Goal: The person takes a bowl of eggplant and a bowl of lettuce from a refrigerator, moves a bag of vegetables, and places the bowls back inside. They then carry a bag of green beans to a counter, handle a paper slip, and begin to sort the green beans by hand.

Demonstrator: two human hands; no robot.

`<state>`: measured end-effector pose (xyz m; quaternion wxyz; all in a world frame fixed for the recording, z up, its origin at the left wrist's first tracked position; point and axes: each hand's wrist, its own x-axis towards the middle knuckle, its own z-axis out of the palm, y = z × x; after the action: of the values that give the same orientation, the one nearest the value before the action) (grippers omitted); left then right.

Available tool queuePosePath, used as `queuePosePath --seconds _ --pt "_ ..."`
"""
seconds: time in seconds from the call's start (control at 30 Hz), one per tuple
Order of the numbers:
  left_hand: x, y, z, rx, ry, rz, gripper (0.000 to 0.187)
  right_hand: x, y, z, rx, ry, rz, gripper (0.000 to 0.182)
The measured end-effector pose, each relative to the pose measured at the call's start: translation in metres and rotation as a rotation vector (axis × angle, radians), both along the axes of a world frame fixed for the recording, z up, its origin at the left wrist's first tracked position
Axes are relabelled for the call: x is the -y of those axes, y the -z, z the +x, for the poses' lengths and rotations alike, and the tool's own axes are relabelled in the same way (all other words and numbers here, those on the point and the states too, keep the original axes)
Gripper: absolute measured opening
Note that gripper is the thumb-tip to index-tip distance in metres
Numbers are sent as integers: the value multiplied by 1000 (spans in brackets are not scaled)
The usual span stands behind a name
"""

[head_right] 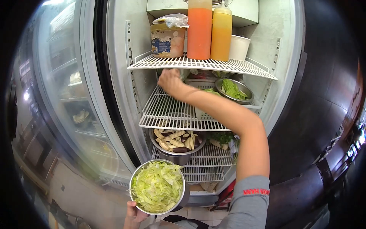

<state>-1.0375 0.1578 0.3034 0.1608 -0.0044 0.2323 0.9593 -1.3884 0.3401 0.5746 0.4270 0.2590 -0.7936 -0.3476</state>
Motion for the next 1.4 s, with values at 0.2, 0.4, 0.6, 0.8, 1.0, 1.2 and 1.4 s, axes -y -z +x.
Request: queuePosePath --seconds 0.2,0.4,0.6,0.8,1.0,1.2,1.4 --pt "-4 -18 0 -43 134 4 91 8 42 113 65 -383 -18 12" --pt "1 -14 -2 -83 155 -84 95 1 63 91 136 -277 -92 15" --pt "1 -12 -6 -74 170 -49 96 -2 47 111 362 -605 -203 32" --pt "1 -5 -10 -33 164 -90 94 3 2 44 354 -183 -283 24" --pt "8 11 -12 43 154 -130 91 -8 -17 -105 -316 -275 -167 34" --pt "14 17 -7 170 116 -200 84 2 -14 -162 -333 -310 -162 31" --pt "16 28 -7 202 147 -82 82 0 -13 -164 -371 -337 -138 27"
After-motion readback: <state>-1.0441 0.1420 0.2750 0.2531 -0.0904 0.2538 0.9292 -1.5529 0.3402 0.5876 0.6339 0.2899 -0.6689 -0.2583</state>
